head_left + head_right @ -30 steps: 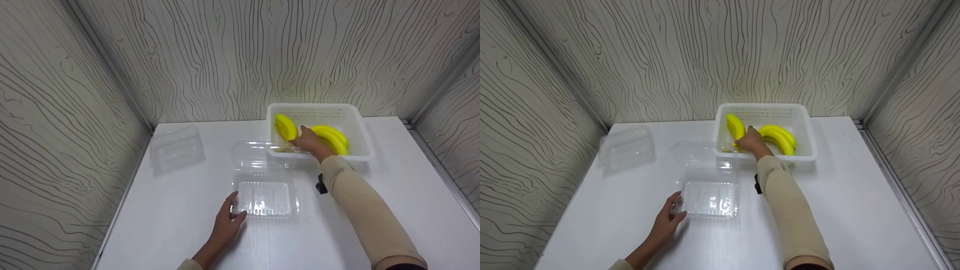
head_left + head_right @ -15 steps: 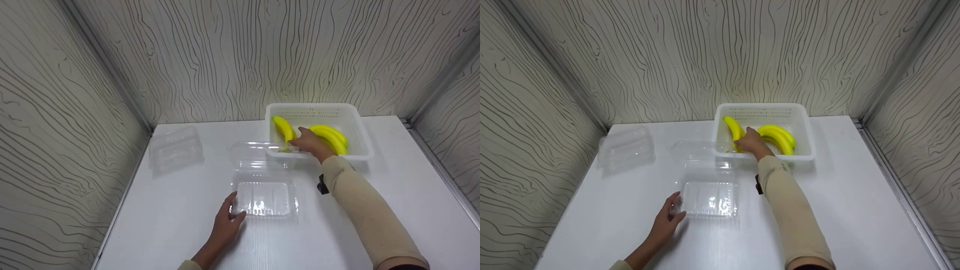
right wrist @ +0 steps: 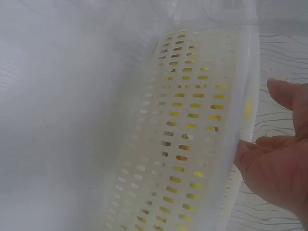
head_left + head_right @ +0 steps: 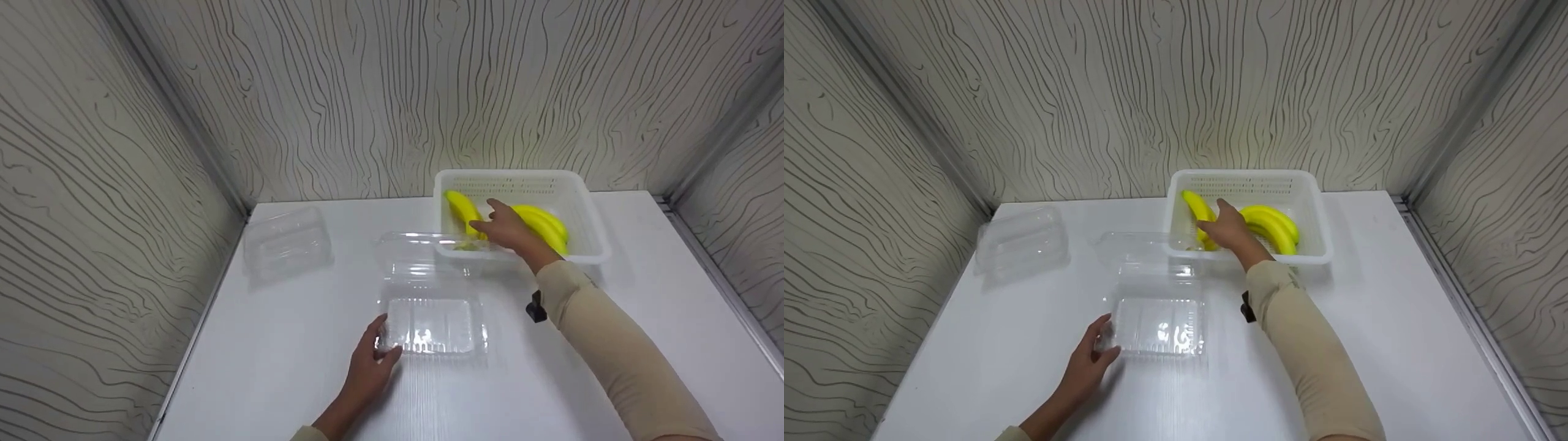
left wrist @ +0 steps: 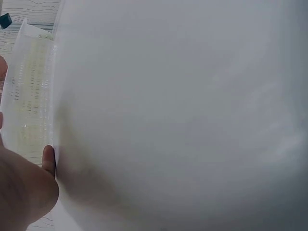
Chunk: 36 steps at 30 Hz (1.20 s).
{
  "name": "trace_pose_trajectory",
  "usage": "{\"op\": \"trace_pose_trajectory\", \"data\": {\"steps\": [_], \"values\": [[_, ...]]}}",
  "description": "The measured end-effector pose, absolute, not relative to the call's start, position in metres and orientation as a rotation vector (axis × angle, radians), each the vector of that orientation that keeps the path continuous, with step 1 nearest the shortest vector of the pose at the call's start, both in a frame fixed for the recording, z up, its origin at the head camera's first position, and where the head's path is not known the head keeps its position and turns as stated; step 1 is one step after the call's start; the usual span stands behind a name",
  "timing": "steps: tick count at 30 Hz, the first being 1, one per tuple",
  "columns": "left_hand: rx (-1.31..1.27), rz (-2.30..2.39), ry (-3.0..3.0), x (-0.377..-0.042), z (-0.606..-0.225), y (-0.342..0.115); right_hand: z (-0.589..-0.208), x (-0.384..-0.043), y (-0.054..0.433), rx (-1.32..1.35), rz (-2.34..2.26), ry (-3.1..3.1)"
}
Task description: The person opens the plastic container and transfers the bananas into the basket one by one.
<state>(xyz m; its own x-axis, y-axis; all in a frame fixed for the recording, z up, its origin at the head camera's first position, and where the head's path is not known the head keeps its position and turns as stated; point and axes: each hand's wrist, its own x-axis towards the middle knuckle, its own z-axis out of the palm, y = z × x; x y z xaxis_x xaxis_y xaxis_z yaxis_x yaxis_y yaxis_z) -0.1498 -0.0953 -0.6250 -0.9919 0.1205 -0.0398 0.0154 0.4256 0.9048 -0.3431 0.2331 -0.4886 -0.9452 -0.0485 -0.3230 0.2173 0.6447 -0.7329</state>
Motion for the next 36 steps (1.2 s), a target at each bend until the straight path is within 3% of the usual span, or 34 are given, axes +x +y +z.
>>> {"op": "trace_pose_trajectory", "data": {"steps": [23, 36], "values": [[0.130, 1.620, 2.587, -0.150, -0.625, -0.096, -0.484, -0.254, 0.251, -0.228, -1.444, 2.753], [0.070, 1.604, 2.566, -0.152, -0.627, -0.092, -0.489, -0.235, 0.238, -0.335, -1.620, 2.632]]}}
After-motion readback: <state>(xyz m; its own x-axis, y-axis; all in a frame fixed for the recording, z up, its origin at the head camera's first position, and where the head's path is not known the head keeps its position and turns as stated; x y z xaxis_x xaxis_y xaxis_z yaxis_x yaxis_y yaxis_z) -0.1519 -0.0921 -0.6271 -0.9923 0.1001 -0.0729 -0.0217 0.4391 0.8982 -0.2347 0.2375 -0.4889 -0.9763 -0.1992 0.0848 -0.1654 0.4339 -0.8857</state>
